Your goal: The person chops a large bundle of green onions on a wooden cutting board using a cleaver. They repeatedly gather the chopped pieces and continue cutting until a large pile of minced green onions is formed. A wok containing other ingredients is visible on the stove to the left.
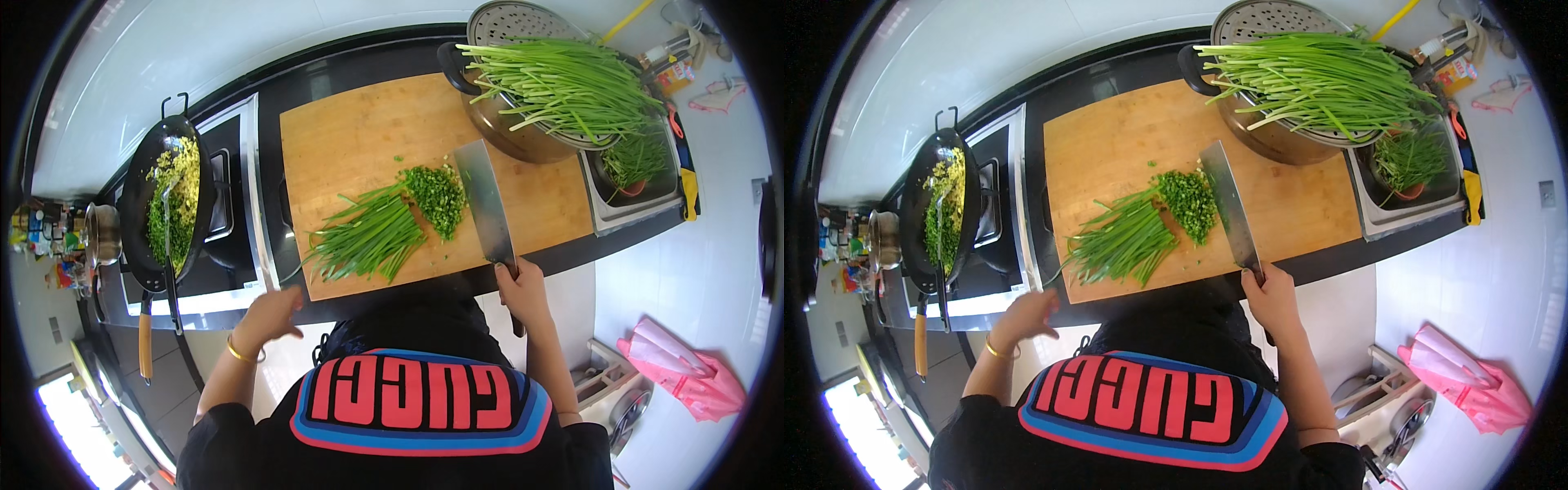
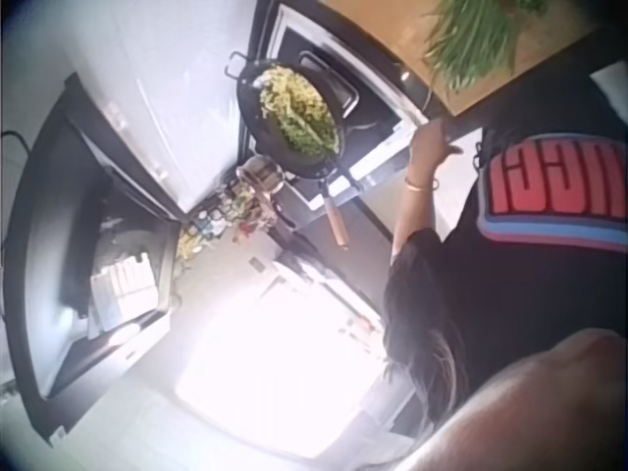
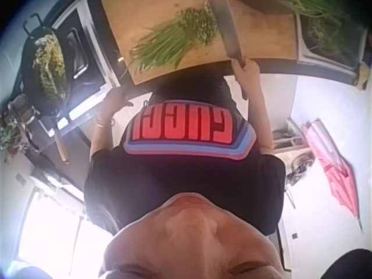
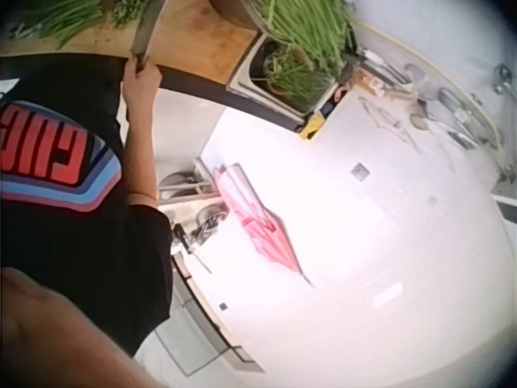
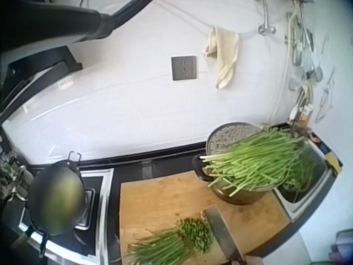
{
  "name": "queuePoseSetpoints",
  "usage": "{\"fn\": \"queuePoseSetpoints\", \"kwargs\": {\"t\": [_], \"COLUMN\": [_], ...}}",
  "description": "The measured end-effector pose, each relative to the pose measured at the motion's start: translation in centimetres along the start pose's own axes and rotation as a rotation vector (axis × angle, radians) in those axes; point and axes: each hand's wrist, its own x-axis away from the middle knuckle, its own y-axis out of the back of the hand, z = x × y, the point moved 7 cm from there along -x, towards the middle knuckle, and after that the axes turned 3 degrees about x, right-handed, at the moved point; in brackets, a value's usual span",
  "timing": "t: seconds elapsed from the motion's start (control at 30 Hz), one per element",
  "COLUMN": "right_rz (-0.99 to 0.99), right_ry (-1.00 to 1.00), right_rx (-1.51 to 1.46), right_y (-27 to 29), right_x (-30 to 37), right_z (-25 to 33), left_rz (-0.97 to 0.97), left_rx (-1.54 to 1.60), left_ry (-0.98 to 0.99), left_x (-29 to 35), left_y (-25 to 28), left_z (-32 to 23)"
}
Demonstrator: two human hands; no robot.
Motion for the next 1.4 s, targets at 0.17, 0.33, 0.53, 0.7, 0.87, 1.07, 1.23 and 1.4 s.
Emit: {"fn": "queuePoseSetpoints", "kwargs": {"t": [0.17,0.33,0.53,0.7,0.87,1.07,1.23,1.4], "right_rz": [0.056,0.166,0.215,0.204,0.161,0.223,0.246,0.128], "right_ry": [0.008,-0.019,-0.001,-0.024,-0.131,-0.078,-0.046,-0.02], "right_rx": [0.037,0.156,0.251,0.227,0.177,0.208,0.288,0.267], "right_y": [-0.8,-2.6,-3.8,-3.5,-2.2,-3.4,-5.1,-4.8], "right_x": [-0.5,-0.9,-1.5,-1.1,-1.5,-2.0,-2.1,-2.9], "right_z": [1.5,3.1,3.5,3.8,3.6,5.8,5.6,5.2], "left_rz": [-0.354,-0.673,-0.915,-0.633,-0.598,-0.633,-0.642,-0.717], "left_rx": [0.067,0.44,0.269,0.154,0.233,0.224,-0.058,-0.185], "left_ry": [-0.157,-0.171,-0.473,-0.332,-0.422,-0.474,-0.492,-0.443], "left_x": [0.3,-5.4,-15.7,-18.7,-16.5,-13.3,-11.0,-11.9], "left_y": [-0.9,6.1,8.5,7.5,7.4,6.0,3.4,1.7], "left_z": [-0.1,-6.2,-9.4,-8.6,-8.2,-9.8,-12.3,-12.2]}}
